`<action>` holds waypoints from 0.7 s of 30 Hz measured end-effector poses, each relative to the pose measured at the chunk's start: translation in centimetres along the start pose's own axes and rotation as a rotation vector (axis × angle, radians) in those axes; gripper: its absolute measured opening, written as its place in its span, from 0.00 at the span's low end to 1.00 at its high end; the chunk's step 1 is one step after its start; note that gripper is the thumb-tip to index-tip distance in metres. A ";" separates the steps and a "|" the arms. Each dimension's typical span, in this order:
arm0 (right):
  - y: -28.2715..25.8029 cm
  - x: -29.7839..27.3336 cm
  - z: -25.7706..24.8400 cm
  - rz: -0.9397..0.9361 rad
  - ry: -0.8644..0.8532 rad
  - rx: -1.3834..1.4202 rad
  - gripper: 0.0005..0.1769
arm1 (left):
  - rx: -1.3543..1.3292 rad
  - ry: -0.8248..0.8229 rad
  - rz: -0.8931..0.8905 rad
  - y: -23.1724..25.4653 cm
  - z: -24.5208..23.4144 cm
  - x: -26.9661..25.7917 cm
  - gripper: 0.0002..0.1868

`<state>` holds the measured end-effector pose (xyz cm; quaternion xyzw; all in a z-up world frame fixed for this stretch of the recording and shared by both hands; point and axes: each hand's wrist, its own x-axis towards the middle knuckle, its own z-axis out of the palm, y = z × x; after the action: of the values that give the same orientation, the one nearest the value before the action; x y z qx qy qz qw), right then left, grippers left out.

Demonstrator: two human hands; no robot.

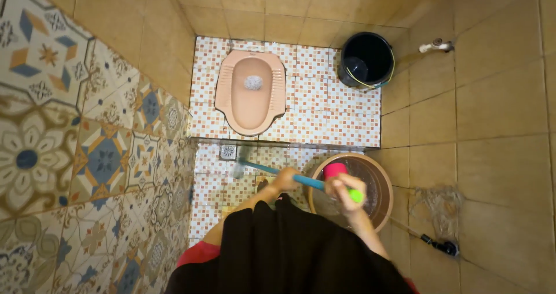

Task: Cleaning the floor and toilet area of a bathroom using a squeegee and water.

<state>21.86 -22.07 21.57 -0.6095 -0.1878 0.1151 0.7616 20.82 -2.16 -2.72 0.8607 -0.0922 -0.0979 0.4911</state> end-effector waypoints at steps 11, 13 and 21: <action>-2.5 -3.0 -1.0 -0.118 0.095 0.085 0.21 | -0.045 -0.150 0.087 2.3 3.1 0.4 0.10; -0.9 -2.6 -0.5 -0.094 0.098 0.123 0.20 | 0.001 -0.119 0.064 0.4 2.9 -0.4 0.09; -6.5 -4.2 -3.9 -0.019 0.175 -0.252 0.19 | -0.165 0.141 0.397 4.6 8.3 2.9 0.16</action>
<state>19.36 -28.70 26.59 -0.7061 -0.1396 0.0299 0.6936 21.19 -12.13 -3.12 0.7874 -0.2169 0.0540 0.5745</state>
